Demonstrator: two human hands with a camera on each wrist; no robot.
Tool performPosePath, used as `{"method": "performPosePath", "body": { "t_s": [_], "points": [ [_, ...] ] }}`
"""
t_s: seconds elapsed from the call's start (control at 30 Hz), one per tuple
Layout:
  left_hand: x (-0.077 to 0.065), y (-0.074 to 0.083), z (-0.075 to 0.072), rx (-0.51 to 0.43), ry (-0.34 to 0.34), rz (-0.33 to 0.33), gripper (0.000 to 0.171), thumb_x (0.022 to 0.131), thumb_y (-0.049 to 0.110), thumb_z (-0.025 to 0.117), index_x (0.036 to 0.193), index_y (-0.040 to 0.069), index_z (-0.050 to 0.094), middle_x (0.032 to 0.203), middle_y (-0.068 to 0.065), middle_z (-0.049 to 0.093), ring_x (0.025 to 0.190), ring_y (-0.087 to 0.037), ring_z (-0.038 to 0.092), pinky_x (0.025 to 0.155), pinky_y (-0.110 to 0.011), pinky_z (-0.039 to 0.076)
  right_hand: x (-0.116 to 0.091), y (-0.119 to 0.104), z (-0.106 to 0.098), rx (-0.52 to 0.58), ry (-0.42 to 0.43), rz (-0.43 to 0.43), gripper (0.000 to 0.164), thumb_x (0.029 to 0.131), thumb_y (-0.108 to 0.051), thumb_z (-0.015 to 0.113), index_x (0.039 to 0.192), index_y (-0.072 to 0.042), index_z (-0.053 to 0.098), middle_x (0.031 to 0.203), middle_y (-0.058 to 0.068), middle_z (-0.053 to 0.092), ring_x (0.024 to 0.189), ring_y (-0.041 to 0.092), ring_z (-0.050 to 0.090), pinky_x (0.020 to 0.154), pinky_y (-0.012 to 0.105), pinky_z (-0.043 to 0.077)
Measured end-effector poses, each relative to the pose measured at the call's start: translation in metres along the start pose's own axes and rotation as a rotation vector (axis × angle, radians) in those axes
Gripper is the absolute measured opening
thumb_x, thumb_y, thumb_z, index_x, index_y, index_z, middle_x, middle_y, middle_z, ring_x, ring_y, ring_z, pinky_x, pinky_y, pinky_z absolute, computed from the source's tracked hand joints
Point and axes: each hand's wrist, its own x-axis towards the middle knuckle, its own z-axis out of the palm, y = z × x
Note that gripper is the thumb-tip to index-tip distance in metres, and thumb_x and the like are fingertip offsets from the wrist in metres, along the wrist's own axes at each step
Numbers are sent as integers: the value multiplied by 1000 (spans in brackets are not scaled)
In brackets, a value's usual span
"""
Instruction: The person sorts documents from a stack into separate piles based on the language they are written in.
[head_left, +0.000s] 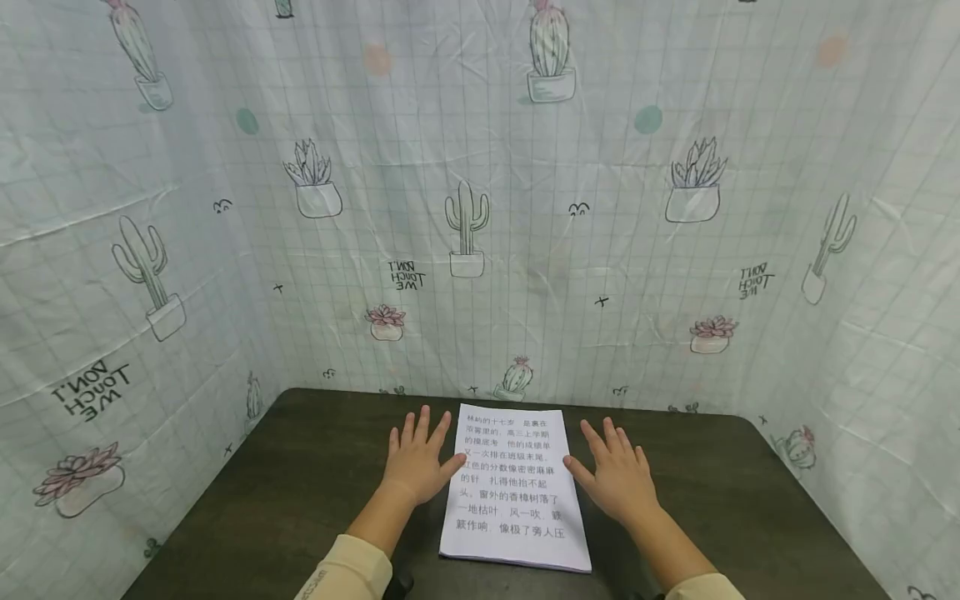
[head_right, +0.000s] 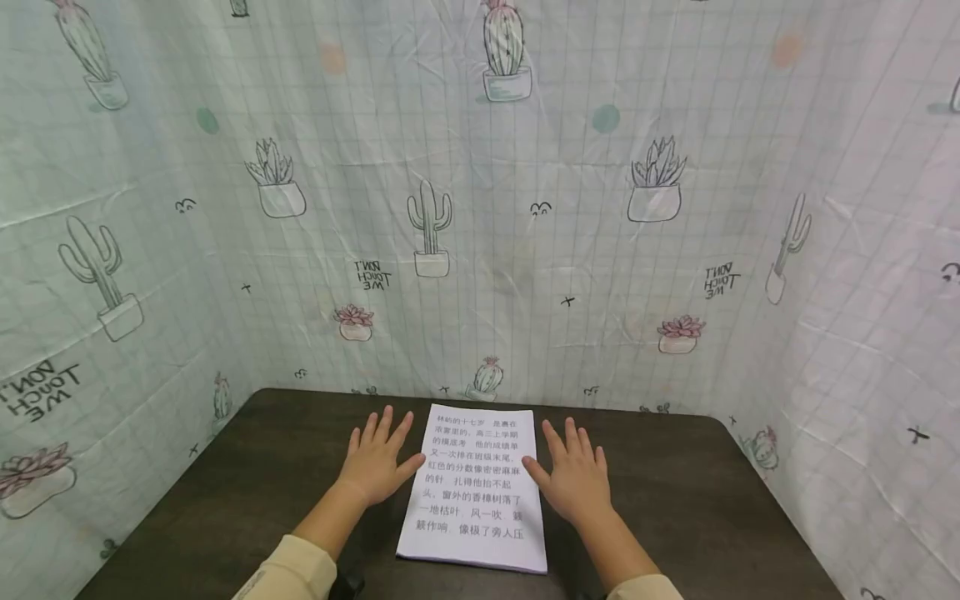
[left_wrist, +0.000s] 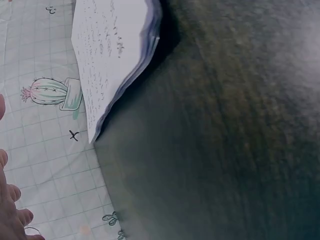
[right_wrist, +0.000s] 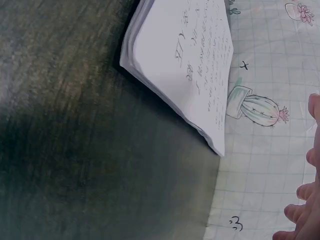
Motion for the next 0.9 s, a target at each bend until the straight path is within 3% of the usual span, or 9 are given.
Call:
{"method": "performPosePath", "body": {
  "t_s": [0.2,0.4,0.67,0.9],
  "points": [
    [0,-6,6,-31,-6,-9,76,94,53,53,155,16,28,162,-20,18,149,-44,16,117,-65,16,1,3,6,14,-42,30,76,95,-56,50,153,-10,33,158,31,19,142,54,22,110,73,21],
    [0,-9,10,-140,-6,-29,79,94,51,56,155,11,26,160,-25,20,146,-46,21,114,-66,23,1,3,7,56,-68,56,78,94,-57,51,152,-8,32,155,34,24,132,59,36,99,74,36],
    [1,-12,14,-373,-34,-97,84,93,44,61,155,4,21,160,-27,18,145,-50,21,111,-69,26,2,6,10,155,-122,107,78,96,-50,52,153,-3,27,149,36,31,131,58,38,94,71,42],
    [-2,-18,25,-599,-88,-194,103,81,33,78,154,-5,16,155,-33,23,139,-53,32,107,-65,35,-1,10,22,313,-192,229,79,97,-48,51,153,2,23,146,38,35,131,55,40,99,69,40]
  ]
}}
